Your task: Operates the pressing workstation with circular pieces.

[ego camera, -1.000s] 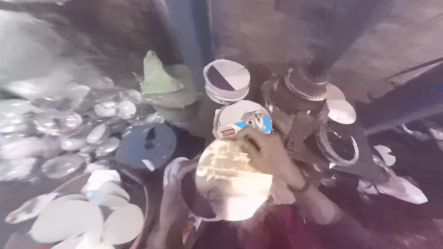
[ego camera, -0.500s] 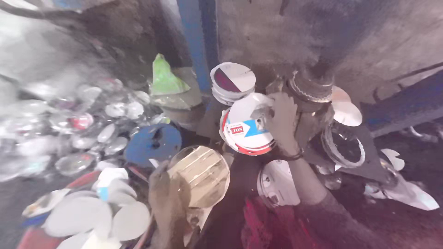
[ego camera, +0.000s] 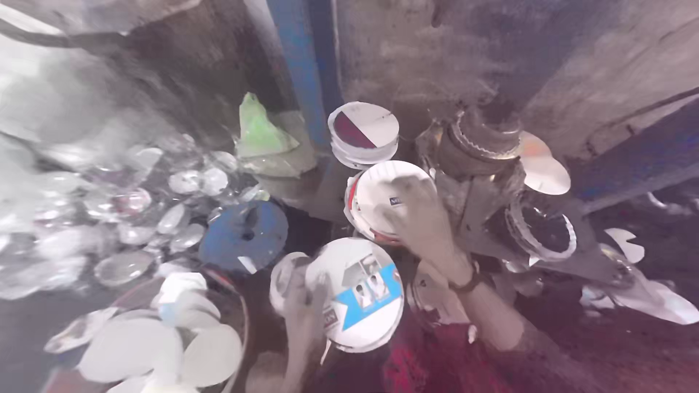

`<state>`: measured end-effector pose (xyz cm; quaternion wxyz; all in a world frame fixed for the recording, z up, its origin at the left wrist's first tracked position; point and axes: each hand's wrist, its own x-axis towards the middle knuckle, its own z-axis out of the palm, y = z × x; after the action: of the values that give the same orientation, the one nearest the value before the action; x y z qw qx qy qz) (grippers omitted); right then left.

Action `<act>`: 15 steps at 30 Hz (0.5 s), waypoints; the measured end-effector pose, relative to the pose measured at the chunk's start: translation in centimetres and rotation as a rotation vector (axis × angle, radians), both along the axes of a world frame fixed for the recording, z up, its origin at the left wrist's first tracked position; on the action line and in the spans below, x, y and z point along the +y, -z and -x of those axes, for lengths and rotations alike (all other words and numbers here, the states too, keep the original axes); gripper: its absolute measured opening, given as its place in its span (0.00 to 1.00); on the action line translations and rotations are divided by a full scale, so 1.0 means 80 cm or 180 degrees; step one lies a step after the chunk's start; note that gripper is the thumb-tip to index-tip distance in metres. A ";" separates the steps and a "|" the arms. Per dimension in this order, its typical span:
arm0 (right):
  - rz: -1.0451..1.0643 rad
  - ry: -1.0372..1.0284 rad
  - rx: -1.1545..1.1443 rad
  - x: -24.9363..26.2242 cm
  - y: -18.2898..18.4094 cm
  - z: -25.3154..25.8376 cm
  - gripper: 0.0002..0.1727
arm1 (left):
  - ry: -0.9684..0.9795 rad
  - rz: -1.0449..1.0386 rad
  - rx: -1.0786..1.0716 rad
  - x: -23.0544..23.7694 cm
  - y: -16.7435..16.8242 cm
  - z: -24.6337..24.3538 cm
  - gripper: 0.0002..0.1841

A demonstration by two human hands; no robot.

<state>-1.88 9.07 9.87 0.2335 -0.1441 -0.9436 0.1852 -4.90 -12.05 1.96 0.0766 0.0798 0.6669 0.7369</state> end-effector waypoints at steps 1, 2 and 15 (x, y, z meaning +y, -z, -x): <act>-0.0147 0.0270 -0.0109 0.023 -0.001 0.005 0.30 | -0.0109 0.0018 0.0114 -0.005 0.004 0.002 0.15; -0.0290 0.0497 -0.0285 0.042 0.002 0.007 0.35 | -0.0115 0.0013 0.0269 -0.013 0.011 0.005 0.21; 0.1281 -0.0324 0.0811 0.011 0.004 -0.029 0.08 | -0.0018 -0.0468 -0.0190 -0.043 0.007 0.033 0.24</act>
<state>0.42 9.94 9.58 0.3076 -0.1155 -0.8567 0.3976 -7.57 -15.51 1.39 0.0883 0.0613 0.6086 0.7862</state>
